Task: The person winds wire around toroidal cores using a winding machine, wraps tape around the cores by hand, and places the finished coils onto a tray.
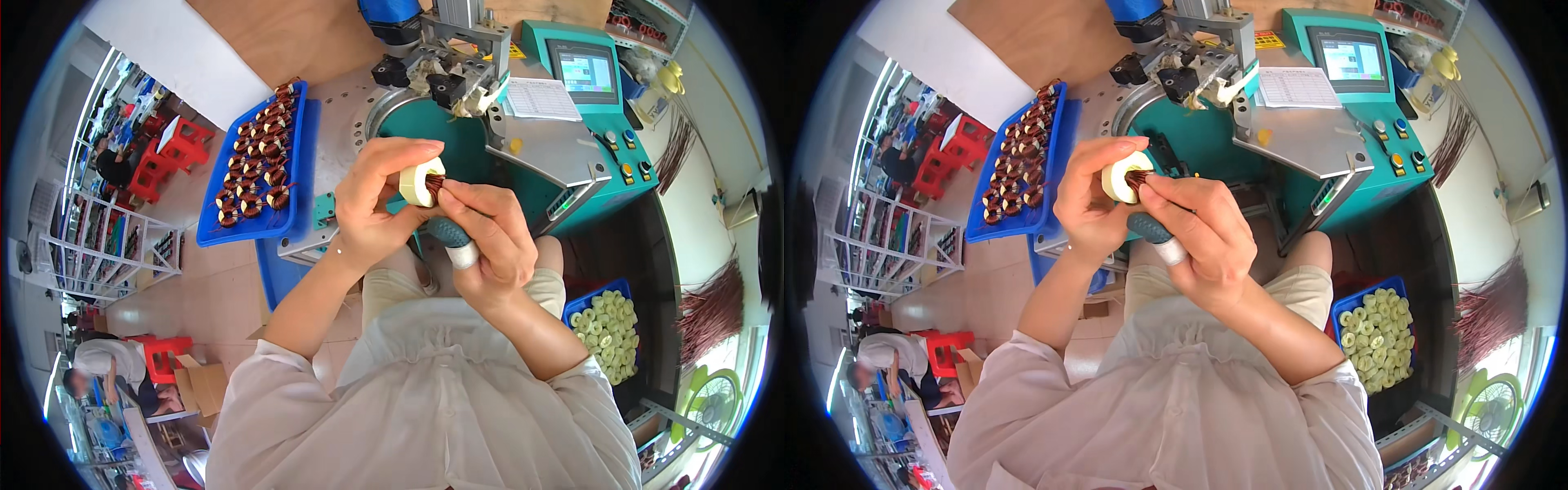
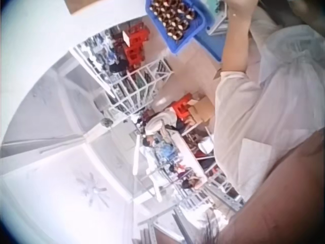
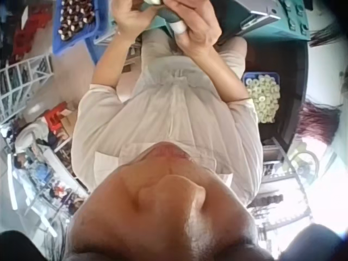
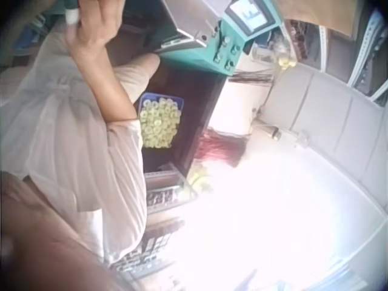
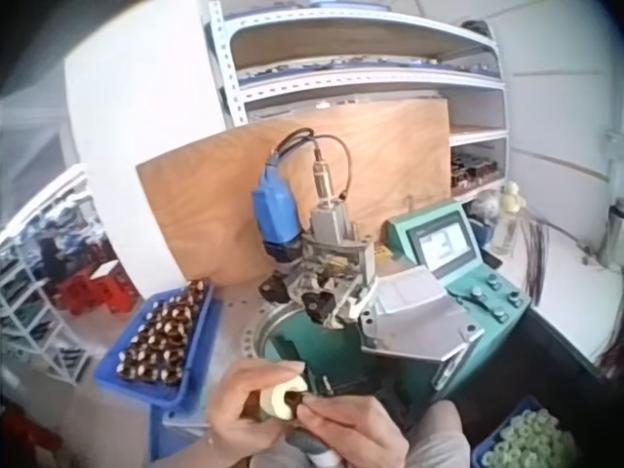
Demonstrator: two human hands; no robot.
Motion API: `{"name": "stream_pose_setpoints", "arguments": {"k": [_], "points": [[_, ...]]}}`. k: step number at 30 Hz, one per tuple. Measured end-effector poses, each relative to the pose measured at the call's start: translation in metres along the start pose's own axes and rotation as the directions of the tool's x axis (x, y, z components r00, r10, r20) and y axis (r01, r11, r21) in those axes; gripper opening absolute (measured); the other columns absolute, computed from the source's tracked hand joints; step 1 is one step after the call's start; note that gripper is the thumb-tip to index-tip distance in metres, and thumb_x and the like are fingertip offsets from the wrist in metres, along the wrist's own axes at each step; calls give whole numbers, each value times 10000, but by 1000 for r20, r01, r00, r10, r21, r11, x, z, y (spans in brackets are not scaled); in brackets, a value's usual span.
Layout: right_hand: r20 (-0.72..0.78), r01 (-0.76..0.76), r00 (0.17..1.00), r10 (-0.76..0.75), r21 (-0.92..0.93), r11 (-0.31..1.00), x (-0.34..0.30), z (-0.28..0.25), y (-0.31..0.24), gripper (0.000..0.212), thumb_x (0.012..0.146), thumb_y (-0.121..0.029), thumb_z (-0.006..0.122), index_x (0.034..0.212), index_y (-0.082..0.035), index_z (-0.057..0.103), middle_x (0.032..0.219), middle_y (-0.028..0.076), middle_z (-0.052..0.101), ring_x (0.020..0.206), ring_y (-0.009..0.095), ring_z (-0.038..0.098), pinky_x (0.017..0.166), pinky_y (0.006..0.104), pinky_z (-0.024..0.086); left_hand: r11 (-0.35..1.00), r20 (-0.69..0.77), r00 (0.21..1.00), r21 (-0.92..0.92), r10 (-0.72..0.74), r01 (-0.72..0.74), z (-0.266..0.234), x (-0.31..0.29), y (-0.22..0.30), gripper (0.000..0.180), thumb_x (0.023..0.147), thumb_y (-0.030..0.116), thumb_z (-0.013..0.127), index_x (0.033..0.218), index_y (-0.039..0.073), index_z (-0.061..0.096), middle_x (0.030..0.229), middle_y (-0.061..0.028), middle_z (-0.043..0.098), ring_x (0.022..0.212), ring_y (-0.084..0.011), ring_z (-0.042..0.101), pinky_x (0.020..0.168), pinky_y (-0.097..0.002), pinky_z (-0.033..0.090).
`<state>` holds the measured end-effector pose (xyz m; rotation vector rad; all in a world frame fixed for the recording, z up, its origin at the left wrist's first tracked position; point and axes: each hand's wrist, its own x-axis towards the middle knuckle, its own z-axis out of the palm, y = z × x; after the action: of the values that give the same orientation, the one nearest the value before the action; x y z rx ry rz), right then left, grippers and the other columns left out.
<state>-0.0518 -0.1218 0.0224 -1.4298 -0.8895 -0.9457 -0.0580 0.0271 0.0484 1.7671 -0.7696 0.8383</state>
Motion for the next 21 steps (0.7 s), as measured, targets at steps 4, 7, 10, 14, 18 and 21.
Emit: {"name": "stream_pose_setpoints", "arguments": {"k": [4,7,10,14,18,21], "points": [[69,17,998,-14,-30,999,3,2,-6,390,692,-30,701,1071,54,662,1070,187,642,934,306,625,800,356,511,993,-15,998,-94,-69,67,-2,-2,-5,526,710,-143,697,1191,4,545,1207,-147,562,1034,-207,616,809,-288,558],[87,-29,996,23,77,997,7,-9,-4,380,801,-130,671,1123,63,613,1112,202,627,995,331,622,868,378,493,923,12,985,-347,-174,168,-6,-3,-9,550,715,-151,694,1215,1,523,1254,-162,549,1060,-215,611,786,-289,565],[116,-588,800,588,342,733,18,-18,0,327,935,-158,517,1196,29,581,1111,147,637,942,200,623,860,312,488,872,39,983,-455,-180,178,-8,-7,-16,581,723,-56,756,1245,18,511,1299,-166,534,1167,-249,554,912,-328,507],[558,-819,508,656,548,169,27,-16,24,342,972,-190,515,1199,59,572,1029,124,663,906,156,632,844,307,508,887,36,981,-422,-192,189,-1,-16,-18,595,745,81,786,1266,32,504,1325,-161,520,1255,-263,489,1032,-346,407],[620,-823,477,623,564,69,28,-13,26,256,927,-92,573,1126,65,608,1021,104,669,888,135,644,798,265,531,851,91,970,-467,-224,240,5,-24,-19,630,790,51,749,1345,24,452,1409,-160,450,1285,-242,458,1035,-335,396],[548,-834,518,657,495,245,27,-16,32,203,897,-1,578,1083,60,629,999,98,679,879,127,645,780,252,534,867,74,949,-389,-307,311,8,-22,-12,625,847,-28,646,1410,14,381,1433,-164,424,1293,-234,448,1024,-338,408]]}}
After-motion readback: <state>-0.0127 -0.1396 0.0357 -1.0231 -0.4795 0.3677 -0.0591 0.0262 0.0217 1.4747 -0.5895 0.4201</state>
